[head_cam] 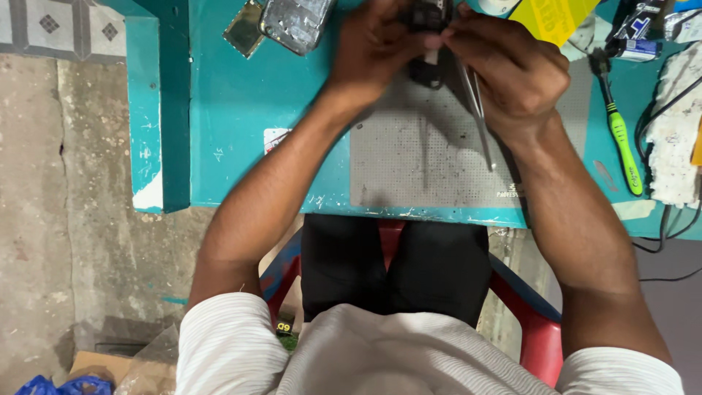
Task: The person disassembles a mobile phone using a metal prying tool and a screwdriver. They carefully remove the back cover, unscrew internal components, and separate the motherboard from the chassis. The person then inspects the internal circuitry and components.
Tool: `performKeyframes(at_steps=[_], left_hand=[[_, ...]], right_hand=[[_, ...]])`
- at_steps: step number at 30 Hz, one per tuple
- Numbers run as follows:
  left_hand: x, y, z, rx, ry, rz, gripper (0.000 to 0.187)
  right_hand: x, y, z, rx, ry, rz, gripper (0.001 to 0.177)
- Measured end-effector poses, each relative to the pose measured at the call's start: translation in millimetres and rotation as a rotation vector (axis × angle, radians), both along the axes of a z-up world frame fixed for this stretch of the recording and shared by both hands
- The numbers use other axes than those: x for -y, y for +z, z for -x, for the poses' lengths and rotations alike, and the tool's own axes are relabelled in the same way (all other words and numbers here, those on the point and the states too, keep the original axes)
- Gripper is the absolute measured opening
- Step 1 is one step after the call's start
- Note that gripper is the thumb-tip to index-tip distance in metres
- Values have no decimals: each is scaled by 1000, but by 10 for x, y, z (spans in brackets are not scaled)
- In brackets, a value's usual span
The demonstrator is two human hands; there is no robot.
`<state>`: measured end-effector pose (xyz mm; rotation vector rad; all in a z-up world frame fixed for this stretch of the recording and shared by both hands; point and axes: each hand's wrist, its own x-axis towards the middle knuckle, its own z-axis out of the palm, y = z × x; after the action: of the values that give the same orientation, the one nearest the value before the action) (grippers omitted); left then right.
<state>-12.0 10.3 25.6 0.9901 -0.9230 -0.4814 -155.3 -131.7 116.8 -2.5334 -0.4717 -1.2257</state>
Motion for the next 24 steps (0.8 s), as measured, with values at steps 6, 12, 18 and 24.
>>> performKeyframes(at_steps=[6, 12, 18, 24], left_hand=[[-2, -13, 50, -262, 28, 49, 13], [12, -1, 88, -301, 65, 85, 10], [72, -106, 92, -346, 106, 96, 9], [88, -145, 136, -354, 114, 91, 11]], right_hand=[[-33, -55, -61, -39, 36, -83, 23], [-67, -40, -36, -96, 41, -101, 30], [-83, -9, -25, -97, 12, -45, 26], [-58, -16, -33, -62, 28, -9, 24]])
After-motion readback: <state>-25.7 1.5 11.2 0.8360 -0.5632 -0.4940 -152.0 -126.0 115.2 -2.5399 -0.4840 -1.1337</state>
